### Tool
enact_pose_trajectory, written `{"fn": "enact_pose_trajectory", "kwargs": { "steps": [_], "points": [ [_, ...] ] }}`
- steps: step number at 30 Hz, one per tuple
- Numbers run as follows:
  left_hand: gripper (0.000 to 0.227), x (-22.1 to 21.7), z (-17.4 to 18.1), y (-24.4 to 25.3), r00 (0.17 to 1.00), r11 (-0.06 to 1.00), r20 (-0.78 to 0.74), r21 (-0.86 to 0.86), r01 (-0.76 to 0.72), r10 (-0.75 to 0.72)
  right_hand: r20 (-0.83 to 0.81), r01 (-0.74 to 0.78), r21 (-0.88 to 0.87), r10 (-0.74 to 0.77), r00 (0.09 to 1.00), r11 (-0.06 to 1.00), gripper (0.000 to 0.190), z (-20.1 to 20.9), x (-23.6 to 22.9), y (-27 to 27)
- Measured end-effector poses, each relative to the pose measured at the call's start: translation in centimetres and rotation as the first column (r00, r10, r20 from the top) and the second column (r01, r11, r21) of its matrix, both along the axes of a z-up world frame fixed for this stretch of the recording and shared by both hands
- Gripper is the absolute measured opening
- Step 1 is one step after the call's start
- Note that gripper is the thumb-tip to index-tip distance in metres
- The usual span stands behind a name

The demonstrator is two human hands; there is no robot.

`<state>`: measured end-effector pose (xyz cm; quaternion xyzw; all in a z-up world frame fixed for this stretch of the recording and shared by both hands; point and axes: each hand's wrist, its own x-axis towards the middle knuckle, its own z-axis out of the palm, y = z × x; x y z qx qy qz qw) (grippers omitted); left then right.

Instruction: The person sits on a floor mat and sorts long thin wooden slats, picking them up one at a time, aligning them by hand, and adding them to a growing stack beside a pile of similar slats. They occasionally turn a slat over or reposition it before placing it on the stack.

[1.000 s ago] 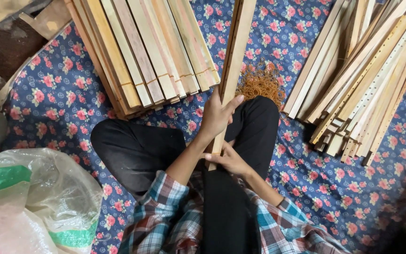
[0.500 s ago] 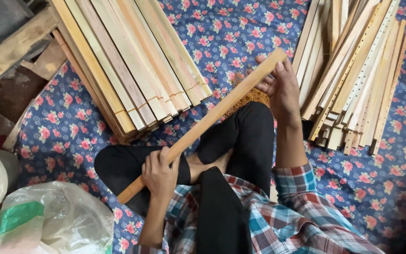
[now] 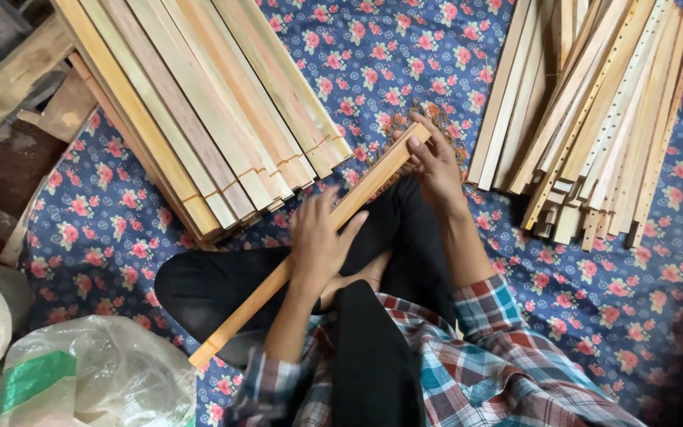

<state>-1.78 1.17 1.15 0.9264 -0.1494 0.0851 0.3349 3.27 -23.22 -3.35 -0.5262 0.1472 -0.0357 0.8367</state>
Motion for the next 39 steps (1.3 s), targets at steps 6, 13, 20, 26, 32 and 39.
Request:
{"fn": "enact_pose_trajectory", "kwargs": {
  "steps": [6, 13, 20, 26, 32, 39],
  "points": [
    [0.067, 9.1, -4.3, -7.5, 0.724, 0.973, -0.65, -0.131, 0.192, -0.23, -0.01, -0.093, -0.05, 0.093, 0.996, 0.994, 0.05, -2.0, 0.8, -1.7],
    [0.048, 9.5, -5.7, -7.5, 0.63, 0.981, -0.753, -0.16, 0.106, -0.191, -0.233, -0.247, -0.614, 0.128, 0.964, 0.75, 0.034, -9.4, 5.0, -7.2],
    [0.058, 8.4, -2.5, -6.6, 0.521, 0.983, -0.834, -0.17, 0.069, -0.181, -0.307, -0.27, -0.944, 0.195, 0.932, -0.191, 0.023, -17.2, 7.9, -7.0],
    [0.06, 8.2, -1.8, -5.8, 0.464, 0.976, -0.868, -0.215, -0.031, -0.177, -0.288, -0.313, -0.907, 0.127, 0.949, 0.283, 0.017, -13.5, 5.1, -7.3],
    [0.071, 8.6, -6.8, -6.0, 0.441, 0.86, -0.821, -0.477, -0.182, -0.362, -0.159, -0.224, -0.414, 0.172, 0.972, 0.883, 0.009, -5.6, -0.1, -2.1],
    [0.071, 8.0, -10.5, -5.8, 0.484, 0.821, -0.783, -0.534, -0.202, -0.391, -0.148, 0.134, 0.71, -0.039, 0.988, 0.692, 0.026, -4.5, -3.4, 1.0]
  ]
}}
